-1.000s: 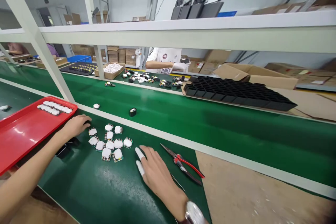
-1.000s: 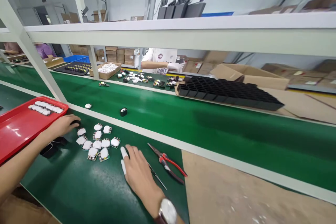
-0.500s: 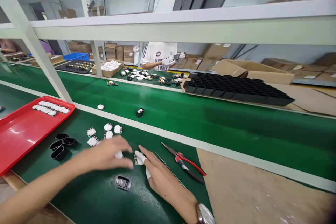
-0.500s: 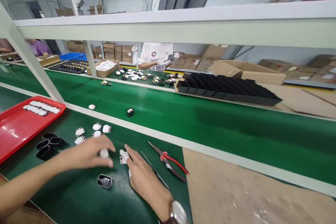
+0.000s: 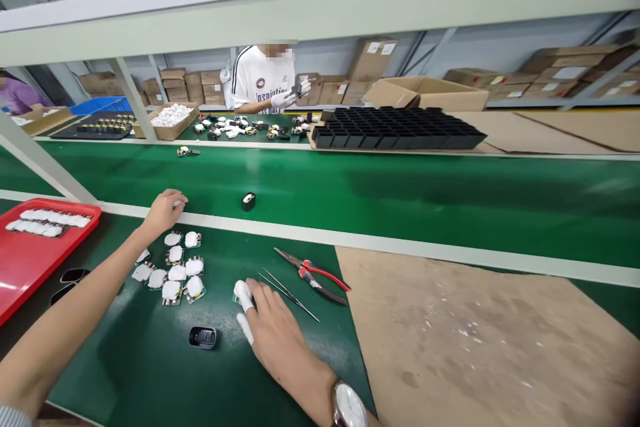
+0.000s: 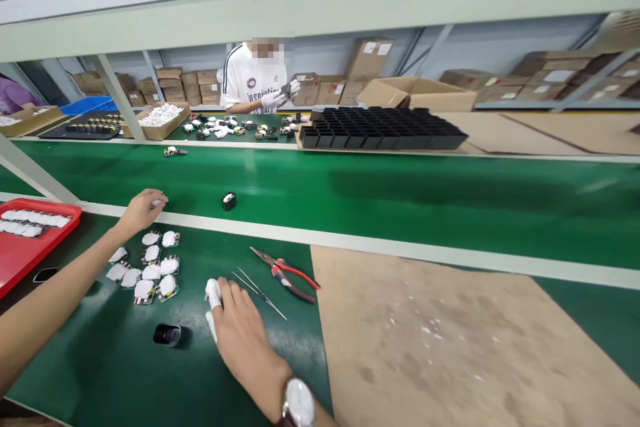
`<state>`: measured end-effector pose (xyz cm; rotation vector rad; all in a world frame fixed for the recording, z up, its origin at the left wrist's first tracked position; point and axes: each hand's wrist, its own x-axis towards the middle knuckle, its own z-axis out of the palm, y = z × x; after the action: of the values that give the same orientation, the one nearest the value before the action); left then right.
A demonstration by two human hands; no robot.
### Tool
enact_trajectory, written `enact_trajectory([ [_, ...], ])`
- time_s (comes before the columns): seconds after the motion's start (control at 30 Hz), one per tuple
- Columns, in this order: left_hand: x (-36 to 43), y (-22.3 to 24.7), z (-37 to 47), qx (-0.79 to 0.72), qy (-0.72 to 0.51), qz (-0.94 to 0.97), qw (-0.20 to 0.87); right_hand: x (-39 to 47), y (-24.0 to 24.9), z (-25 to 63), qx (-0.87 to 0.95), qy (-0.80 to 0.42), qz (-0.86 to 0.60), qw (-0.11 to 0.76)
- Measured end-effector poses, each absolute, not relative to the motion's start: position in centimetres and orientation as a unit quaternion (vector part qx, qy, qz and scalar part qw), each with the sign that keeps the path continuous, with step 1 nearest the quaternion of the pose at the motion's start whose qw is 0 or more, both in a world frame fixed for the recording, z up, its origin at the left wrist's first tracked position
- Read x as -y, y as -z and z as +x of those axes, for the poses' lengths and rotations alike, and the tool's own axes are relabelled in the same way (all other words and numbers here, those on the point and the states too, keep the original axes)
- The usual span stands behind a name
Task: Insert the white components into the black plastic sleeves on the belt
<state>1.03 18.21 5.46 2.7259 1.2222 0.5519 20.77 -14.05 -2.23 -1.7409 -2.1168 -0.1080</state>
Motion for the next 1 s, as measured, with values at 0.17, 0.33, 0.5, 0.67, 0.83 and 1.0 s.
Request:
enact_trajectory([
  [0.17,-10.2,-4.5,3.4,-0.241,-0.141,0.954,0.111,13.2,1.5,22.0,0.760,0.001,-0.612,0.220],
  [0.33,-4.9,-5.3,3.0,-0.217,-0.131,0.959,0.123,12.9,1.7,21.8,0.754,0.003,-0.615,0.232],
  [0.5,-1.6,-8.9,-1.0,-0.181,-0.075,0.936,0.292,13.5,1.3,21.6,0.759,0.013,-0.619,0.204],
  [0.67,1.9,-7.3,-3.6,-0.170,0.000,0.921,0.352,14.0,0.2,21.6,0.757,-0.019,-0.623,0.197],
  [0.83,2.9,-4.2,-2.3,-0.192,-0.061,0.914,0.353,13.8,0.1,22.0,0.784,-0.017,-0.583,0.213],
  [1.0,2.5,-2.4,-1.4,-0.184,-0.083,0.901,0.384,14.5,0.5,22.5,0.772,-0.014,-0.576,0.268],
])
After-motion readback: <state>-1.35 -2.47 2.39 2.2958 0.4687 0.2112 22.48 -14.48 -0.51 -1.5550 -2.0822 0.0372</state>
